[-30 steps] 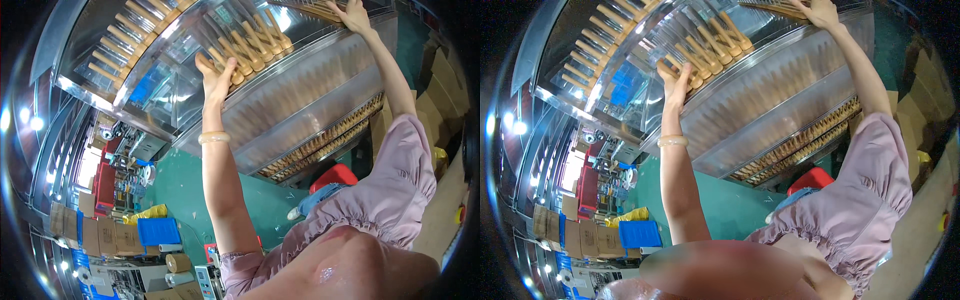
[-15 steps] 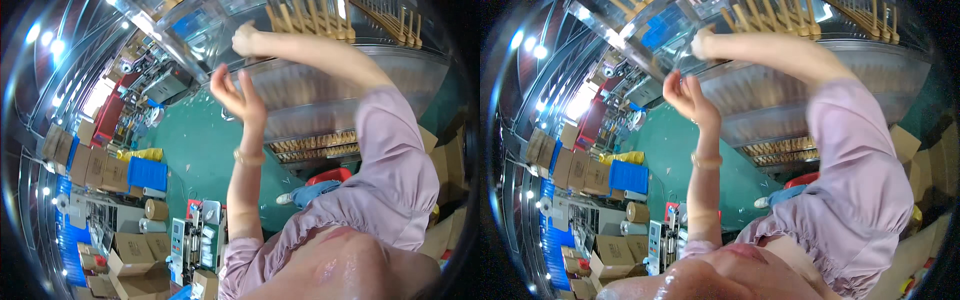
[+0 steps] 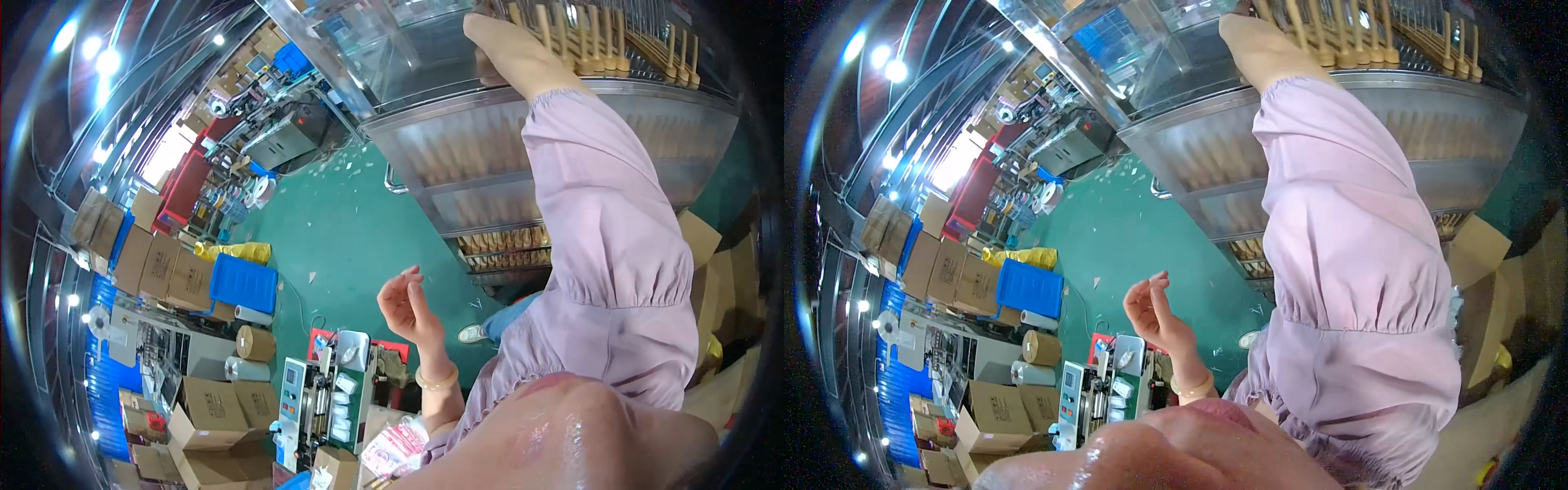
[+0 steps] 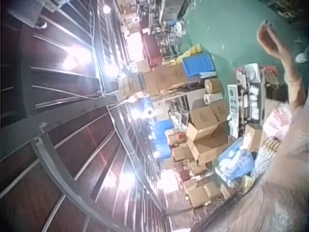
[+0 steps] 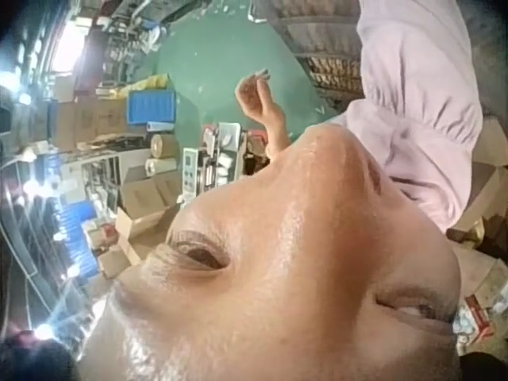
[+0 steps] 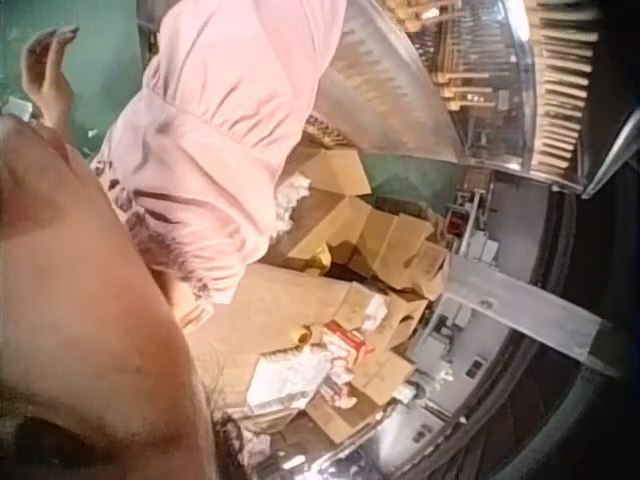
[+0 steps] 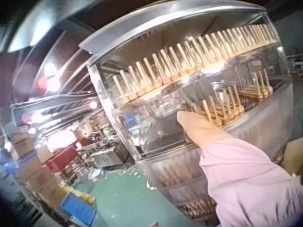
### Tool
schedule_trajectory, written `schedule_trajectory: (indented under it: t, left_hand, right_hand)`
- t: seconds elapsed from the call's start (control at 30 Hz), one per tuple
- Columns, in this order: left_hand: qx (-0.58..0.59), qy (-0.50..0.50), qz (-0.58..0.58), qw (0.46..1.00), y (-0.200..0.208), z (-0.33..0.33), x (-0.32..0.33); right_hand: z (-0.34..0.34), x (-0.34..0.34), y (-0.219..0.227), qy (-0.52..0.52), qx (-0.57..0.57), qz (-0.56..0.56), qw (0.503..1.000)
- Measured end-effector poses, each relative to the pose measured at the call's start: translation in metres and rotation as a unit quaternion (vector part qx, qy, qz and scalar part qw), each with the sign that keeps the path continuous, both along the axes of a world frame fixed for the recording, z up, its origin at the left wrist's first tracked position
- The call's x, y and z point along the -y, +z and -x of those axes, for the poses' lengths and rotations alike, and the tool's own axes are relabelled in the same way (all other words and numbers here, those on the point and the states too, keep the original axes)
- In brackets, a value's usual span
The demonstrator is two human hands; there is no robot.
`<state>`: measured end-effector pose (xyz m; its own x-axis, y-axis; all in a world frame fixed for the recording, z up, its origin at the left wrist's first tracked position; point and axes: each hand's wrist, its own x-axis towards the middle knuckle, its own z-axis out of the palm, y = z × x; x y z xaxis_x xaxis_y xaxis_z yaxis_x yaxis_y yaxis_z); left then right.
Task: Packaging small white components into individual plastic bags at a workbench.
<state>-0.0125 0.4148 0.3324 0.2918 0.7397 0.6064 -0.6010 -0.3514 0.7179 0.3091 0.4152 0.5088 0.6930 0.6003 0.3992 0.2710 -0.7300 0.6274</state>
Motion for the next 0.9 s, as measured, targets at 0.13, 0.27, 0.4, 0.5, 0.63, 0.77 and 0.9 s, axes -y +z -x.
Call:
schedule_trajectory:
  t: [0.13, 0.27, 0.4, 0.5, 0.63, 0.77, 0.9]
  left_hand:
    - [-0.037, 0.008, 0.037, 0.999, -0.011, -0.001, 0.0]
    - [-0.071, 0.019, 0.019, 0.997, -0.011, -0.015, -0.006]
    - [-0.093, 0.015, -0.009, 0.995, -0.011, -0.043, -0.018]
    - [-0.119, 0.023, 0.002, 0.993, -0.01, -0.047, -0.02]
    - [-0.157, 0.047, 0.0, 0.987, -0.028, -0.04, -0.026]
    - [-0.218, 0.068, -0.007, 0.974, -0.055, -0.001, -0.033]
    - [-0.276, 0.129, 0.052, 0.951, -0.08, 0.053, -0.041]
  right_hand:
    - [0.001, 0.048, -0.036, -0.023, 0.027, -0.042, 0.998]
    - [0.013, 0.113, -0.08, -0.048, 0.051, -0.077, 0.995]
    - [0.036, 0.191, -0.123, -0.087, 0.077, -0.12, 0.986]
    - [0.058, 0.238, -0.157, -0.107, 0.093, -0.157, 0.977]
    - [0.095, 0.298, -0.206, -0.139, 0.115, -0.193, 0.964]
    - [0.135, 0.347, -0.246, -0.152, 0.141, -0.233, 0.95]
    - [0.181, 0.392, -0.275, -0.148, 0.17, -0.26, 0.939]
